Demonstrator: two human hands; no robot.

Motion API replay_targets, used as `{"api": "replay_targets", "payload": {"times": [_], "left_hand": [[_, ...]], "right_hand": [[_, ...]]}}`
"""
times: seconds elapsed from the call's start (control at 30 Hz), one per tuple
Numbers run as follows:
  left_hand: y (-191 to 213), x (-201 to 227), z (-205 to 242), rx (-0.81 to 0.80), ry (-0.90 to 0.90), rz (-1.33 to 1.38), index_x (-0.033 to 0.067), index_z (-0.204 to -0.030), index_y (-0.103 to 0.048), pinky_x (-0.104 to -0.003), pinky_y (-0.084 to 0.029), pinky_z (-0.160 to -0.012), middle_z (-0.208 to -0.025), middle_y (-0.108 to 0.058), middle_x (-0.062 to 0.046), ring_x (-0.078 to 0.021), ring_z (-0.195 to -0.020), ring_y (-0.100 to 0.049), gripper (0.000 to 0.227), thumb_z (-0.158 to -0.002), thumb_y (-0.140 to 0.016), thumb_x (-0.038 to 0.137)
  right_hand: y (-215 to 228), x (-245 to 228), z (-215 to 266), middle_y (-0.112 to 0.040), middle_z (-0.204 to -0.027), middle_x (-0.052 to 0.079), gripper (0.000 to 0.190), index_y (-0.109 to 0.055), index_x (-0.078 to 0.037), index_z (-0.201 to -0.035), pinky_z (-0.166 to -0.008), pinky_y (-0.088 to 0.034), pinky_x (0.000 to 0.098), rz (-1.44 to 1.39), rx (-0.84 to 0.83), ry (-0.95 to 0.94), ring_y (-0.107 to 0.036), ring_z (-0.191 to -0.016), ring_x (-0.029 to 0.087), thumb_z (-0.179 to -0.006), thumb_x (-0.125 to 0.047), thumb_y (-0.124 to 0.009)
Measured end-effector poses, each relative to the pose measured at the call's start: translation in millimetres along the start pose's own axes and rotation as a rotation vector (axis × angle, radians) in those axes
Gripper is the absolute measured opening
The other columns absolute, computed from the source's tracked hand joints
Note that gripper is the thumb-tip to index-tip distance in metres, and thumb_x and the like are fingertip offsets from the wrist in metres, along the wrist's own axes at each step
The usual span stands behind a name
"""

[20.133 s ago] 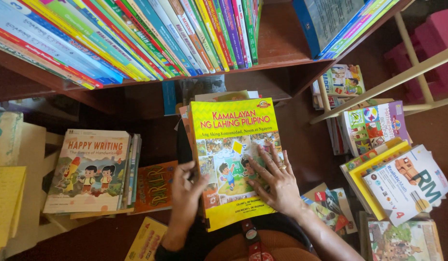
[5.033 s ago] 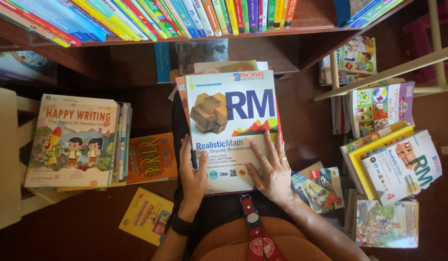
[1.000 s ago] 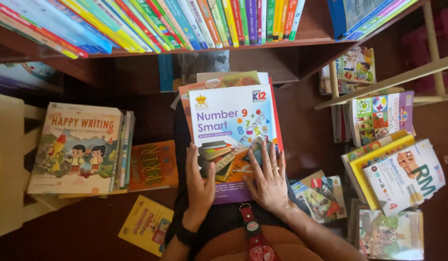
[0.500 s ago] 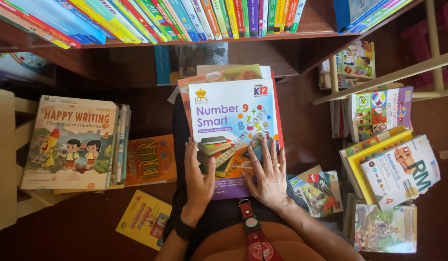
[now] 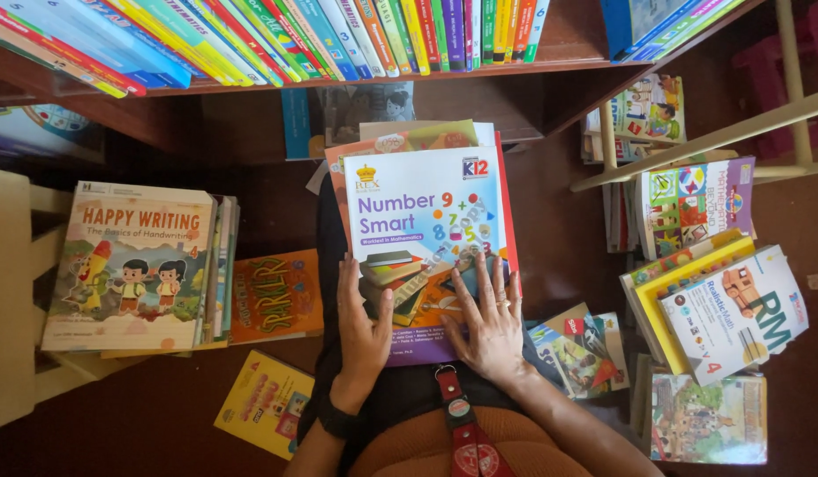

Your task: Organizing and sorting various textbooks on a low shelf and the floor.

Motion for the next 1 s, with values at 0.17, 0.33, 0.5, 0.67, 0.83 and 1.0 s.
{"api": "replay_targets", "payload": {"times": [0.17, 0.33, 0.5, 0.67, 0.83, 1.0], "left_hand": [[0, -1, 0, -0.012, -0.001, 0.013, -0.0064, -0.155, -0.034, -0.063, -0.025, -0.118, -0.158, -0.033, -0.034, -0.0555, -0.147, -0.029, 0.066, -0.101, -0.062, 0.020], [0, 1, -1, -0.015, -0.007, 0.004, -0.0060, -0.156, -0.033, -0.063, -0.026, -0.118, -0.158, -0.033, -0.034, -0.0550, -0.147, -0.030, 0.067, -0.101, -0.062, 0.020], [2, 4, -2, -0.017, -0.012, 0.004, -0.0077, -0.156, -0.033, -0.064, -0.026, -0.117, -0.157, -0.033, -0.036, -0.0573, -0.145, -0.030, 0.067, -0.101, -0.062, 0.018], [4, 2, -1, -0.014, -0.002, -0.016, -0.0060, -0.156, -0.033, -0.062, -0.026, -0.118, -0.158, -0.033, -0.034, -0.0551, -0.146, -0.030, 0.068, -0.101, -0.063, 0.019], [4, 3, -1, -0.015, 0.028, 0.004, -0.0064, -0.156, -0.033, -0.065, -0.024, -0.117, -0.157, -0.033, -0.035, -0.0575, -0.146, -0.029, 0.069, -0.100, -0.063, 0.019], [2, -5, 2, 0.011, 0.082, -0.001, -0.0049, -0.158, -0.030, -0.070, -0.016, -0.117, -0.160, -0.029, -0.034, -0.0608, -0.147, -0.018, 0.077, -0.097, -0.068, 0.023]], "right_hand": [[0, 0, 0, -0.032, -0.166, 0.024, 0.067, -0.050, -0.018, -0.154, -0.123, -0.015, 0.0610, 0.008, 0.010, -0.004, -0.021, -0.156, 0.044, -0.096, -0.049, -0.060], [1, 0, 0, -0.032, -0.166, 0.024, 0.067, -0.050, -0.018, -0.154, -0.123, -0.015, 0.0612, 0.003, 0.019, -0.008, -0.020, -0.157, 0.043, -0.095, -0.049, -0.060], [1, -1, -1, -0.032, -0.166, 0.024, 0.068, -0.050, -0.018, -0.154, -0.123, -0.015, 0.0609, 0.007, 0.003, -0.003, -0.021, -0.156, 0.044, -0.094, -0.048, -0.062], [-1, -1, -1, -0.032, -0.166, 0.024, 0.069, -0.049, -0.018, -0.154, -0.123, -0.015, 0.0609, 0.006, -0.010, 0.001, -0.020, -0.157, 0.043, -0.093, -0.048, -0.063], [0, -2, -2, -0.032, -0.166, 0.024, 0.069, -0.050, -0.018, -0.154, -0.123, -0.015, 0.0610, 0.012, -0.014, 0.004, -0.020, -0.157, 0.043, -0.094, -0.048, -0.062], [-1, -2, -2, -0.032, -0.166, 0.024, 0.068, -0.050, -0.018, -0.154, -0.122, -0.016, 0.0612, 0.017, -0.015, 0.005, -0.021, -0.157, 0.043, -0.095, -0.048, -0.061]]}}
Point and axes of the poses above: each hand's wrist, its own z-axis away from the middle knuckle, its own y-axis out of the back of the hand, x = y × z, the point moved 2 cm from there along -z, towards the middle knuckle
